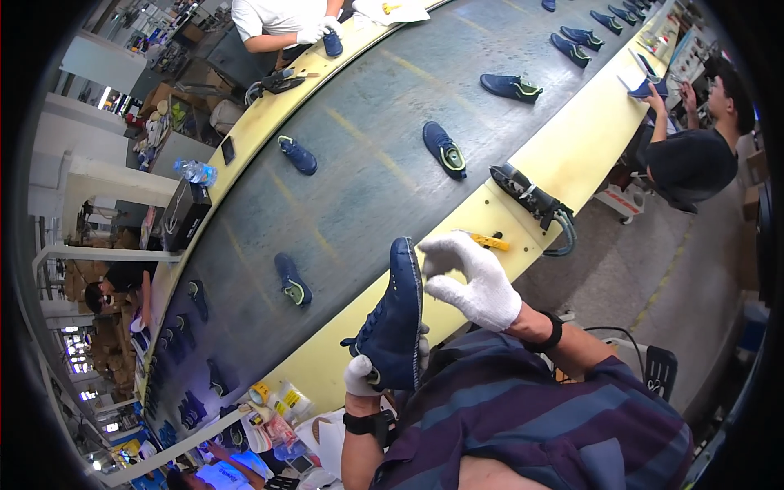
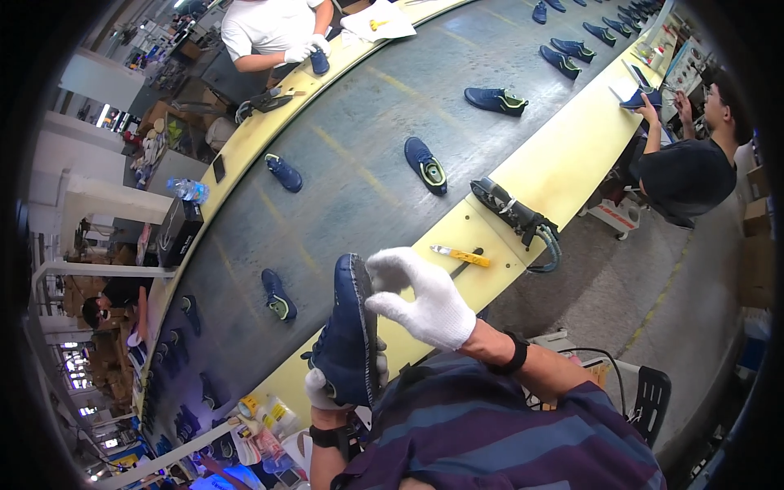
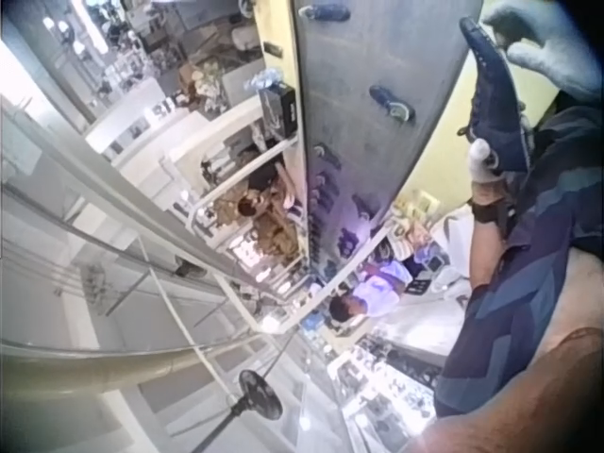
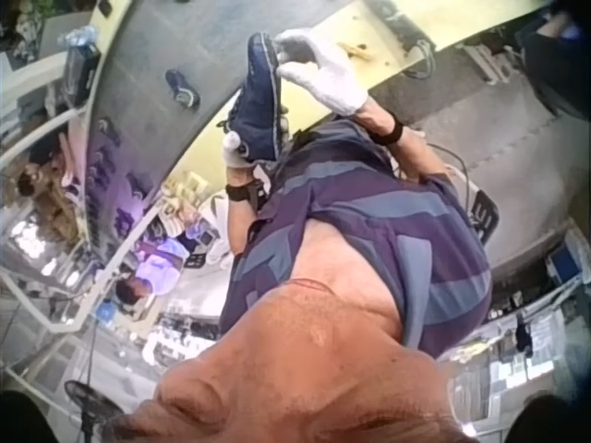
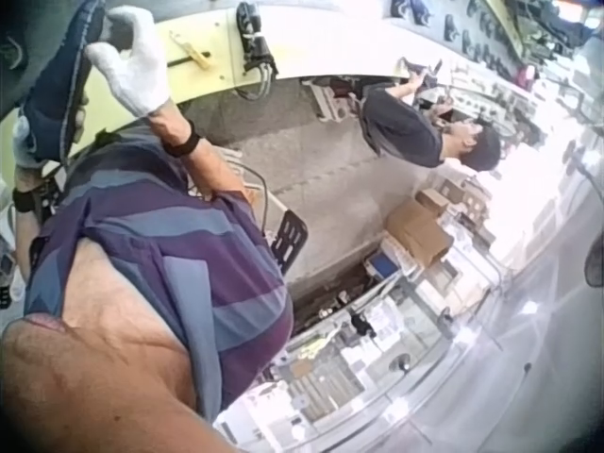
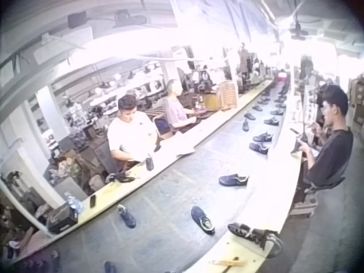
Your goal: Manually assemble shoe components on a factory conveyor belt.
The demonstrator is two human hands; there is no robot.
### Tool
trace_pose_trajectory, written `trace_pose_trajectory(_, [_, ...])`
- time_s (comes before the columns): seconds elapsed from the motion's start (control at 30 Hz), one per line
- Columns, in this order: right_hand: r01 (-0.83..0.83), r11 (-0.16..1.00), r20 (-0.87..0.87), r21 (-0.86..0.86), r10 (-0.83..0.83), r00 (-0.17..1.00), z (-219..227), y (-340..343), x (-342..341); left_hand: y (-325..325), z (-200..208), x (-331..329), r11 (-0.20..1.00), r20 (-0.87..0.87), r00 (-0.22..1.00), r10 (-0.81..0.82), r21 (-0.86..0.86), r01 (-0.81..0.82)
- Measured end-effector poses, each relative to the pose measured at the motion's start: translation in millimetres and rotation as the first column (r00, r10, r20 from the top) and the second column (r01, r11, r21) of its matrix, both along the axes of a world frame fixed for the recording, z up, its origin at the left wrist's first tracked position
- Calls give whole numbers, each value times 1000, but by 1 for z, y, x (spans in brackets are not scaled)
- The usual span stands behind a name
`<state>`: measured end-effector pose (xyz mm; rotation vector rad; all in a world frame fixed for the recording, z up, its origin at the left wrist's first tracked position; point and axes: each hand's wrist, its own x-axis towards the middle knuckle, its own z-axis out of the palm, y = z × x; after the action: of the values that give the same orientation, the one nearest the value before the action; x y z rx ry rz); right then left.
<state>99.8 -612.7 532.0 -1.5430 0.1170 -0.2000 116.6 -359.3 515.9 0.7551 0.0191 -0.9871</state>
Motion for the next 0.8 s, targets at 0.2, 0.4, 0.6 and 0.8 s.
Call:
trace_pose_trajectory(0.2, [-110, 961, 30, 253, 106, 994, 4, -9, 13, -1, -3, -2, 990, 40, 997, -66, 131, 60])
trace_pose_trajectory(0.4, [-172, 826, -100, 537, 265, 959, 4, -15, 19, 19, -35, -1, 955, 150, 989, -13, 295, -32])
trace_pose_trajectory(0.6, [-4, 788, -265, 616, 211, 941, -12, -10, 27, -4, -7, 3, 981, 11, 998, -64, 182, 61])
trace_pose_trajectory(0.8, [28, 764, -308, 645, 226, 924, -39, -11, 32, -9, -13, 5, 998, -91, 994, -53, 17, 54])
